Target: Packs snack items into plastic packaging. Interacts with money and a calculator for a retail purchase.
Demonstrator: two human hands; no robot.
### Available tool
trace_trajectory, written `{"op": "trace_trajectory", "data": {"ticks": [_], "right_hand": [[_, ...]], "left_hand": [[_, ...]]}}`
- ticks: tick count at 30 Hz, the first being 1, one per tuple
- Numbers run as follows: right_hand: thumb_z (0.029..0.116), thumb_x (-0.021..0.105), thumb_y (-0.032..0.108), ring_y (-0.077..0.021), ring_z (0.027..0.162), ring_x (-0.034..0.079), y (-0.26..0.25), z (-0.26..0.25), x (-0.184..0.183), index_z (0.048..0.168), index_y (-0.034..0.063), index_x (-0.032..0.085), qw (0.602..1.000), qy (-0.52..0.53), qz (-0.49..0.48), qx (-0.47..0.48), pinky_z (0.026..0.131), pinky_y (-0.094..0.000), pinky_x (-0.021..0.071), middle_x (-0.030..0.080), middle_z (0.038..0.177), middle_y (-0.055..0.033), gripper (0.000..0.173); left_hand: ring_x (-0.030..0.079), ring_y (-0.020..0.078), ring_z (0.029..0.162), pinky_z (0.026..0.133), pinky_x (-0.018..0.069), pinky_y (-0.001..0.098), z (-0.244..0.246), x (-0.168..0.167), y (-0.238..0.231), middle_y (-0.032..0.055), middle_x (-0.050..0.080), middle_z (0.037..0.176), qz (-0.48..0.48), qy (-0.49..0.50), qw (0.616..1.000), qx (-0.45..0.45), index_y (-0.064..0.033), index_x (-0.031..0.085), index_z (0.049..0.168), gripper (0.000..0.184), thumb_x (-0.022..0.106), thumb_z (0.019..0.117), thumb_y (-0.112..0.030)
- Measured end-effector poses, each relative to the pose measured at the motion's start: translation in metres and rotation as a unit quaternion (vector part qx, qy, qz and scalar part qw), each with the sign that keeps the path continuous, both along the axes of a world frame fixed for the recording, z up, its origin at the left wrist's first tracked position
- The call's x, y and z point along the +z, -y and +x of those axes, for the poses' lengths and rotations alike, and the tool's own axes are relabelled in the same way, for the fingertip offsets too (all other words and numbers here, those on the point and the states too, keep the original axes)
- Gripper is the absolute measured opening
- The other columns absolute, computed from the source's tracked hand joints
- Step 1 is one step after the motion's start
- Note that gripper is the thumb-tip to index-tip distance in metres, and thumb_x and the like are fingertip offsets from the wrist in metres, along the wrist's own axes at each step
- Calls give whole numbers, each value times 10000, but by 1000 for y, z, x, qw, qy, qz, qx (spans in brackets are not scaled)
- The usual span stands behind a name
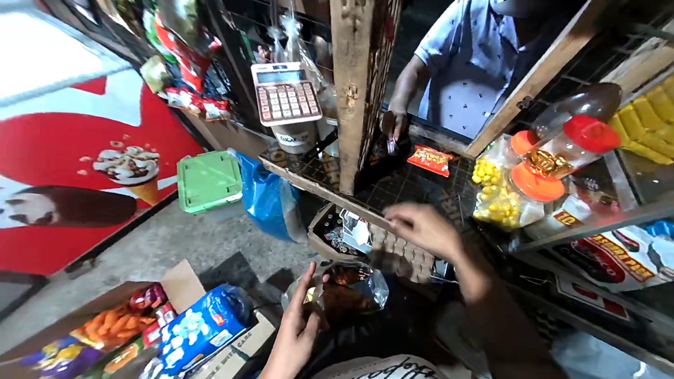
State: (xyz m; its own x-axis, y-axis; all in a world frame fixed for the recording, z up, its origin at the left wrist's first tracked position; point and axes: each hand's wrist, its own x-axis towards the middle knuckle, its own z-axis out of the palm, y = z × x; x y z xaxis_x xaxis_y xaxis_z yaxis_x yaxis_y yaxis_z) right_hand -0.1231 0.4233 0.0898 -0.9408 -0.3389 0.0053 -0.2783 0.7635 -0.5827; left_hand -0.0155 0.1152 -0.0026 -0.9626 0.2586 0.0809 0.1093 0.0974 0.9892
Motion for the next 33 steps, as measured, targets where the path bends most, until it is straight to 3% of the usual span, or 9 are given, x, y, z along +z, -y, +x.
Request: {"op": "trace_trajectory", "data": {"ticks": [3,7,9,13,17,20,25,29,33], "right_hand": [[949,666,108,-430,1393,474,-56,-71,5,1397,64,603,978,-82,112,-155,1096,-658,403,508,1515,-191,455],[819,797,49,-503,1544,102,-96,-132,-18,1635,151,251,939,53,214,-265,1130,-754,228,152,1700,-200,987],[850,756,62,-483,1515,231,-104,-141,-29,1654,157,155,931,87,222,-277,1109,-720,307,251,1660,-222,1008],[940,716,188,-519,1195,604,-87,-123,-14,1566,106,311,926,59,203,-312,947,-689,471,609,1309,-311,751],[959,688,140,-511,1030,663,-75,-62,-14,1382,33,547,959,-30,78,-270,872,-702,501,666,1162,-308,458],[992,662,214,-319,778,676,-63,3,-13,1320,43,606,980,-96,-13,-173,686,-537,565,687,1105,-219,373],[931,684,148,-184,1110,694,0,69,-42,1268,66,704,992,-36,-116,18,964,-380,579,713,1234,-104,347],[900,662,23,-314,1121,686,54,74,-76,1234,161,731,992,-76,39,95,862,-528,580,720,1236,-67,368],[902,635,-14,-329,992,705,89,72,-104,1090,84,734,981,-148,72,101,744,-465,605,726,1090,-112,234]], "left_hand": [[598,-10,638,547,535,198,3,-1,-2,66,584,1424,-3,6,1000,-11,-15,241,1593,749,461,878,30],[621,24,644,554,559,227,2,4,-4,69,577,1424,0,28,1000,-11,-37,217,1606,775,460,875,42],[621,23,640,548,557,223,1,6,-4,58,591,1402,3,26,1000,-4,-36,214,1606,784,466,869,46],[645,29,702,557,558,219,-3,8,-1,44,591,1413,12,14,1000,6,-42,208,1607,772,468,884,35],[639,21,714,574,559,217,-4,18,4,56,583,1400,7,22,1000,19,-22,211,1596,738,468,906,25],[631,10,690,574,560,203,-8,22,6,48,587,1390,14,26,999,34,-15,205,1593,729,460,911,30],[630,17,686,570,554,202,-14,22,0,62,575,1409,8,32,999,23,-28,210,1594,727,462,914,20],[626,18,677,571,559,211,-16,27,-9,62,583,1386,1,27,1000,-4,-21,199,1594,723,466,922,3],[618,14,669,572,556,208,-17,27,-16,75,593,1358,-9,10,999,-39,-4,221,1586,711,469,919,-2]]}}
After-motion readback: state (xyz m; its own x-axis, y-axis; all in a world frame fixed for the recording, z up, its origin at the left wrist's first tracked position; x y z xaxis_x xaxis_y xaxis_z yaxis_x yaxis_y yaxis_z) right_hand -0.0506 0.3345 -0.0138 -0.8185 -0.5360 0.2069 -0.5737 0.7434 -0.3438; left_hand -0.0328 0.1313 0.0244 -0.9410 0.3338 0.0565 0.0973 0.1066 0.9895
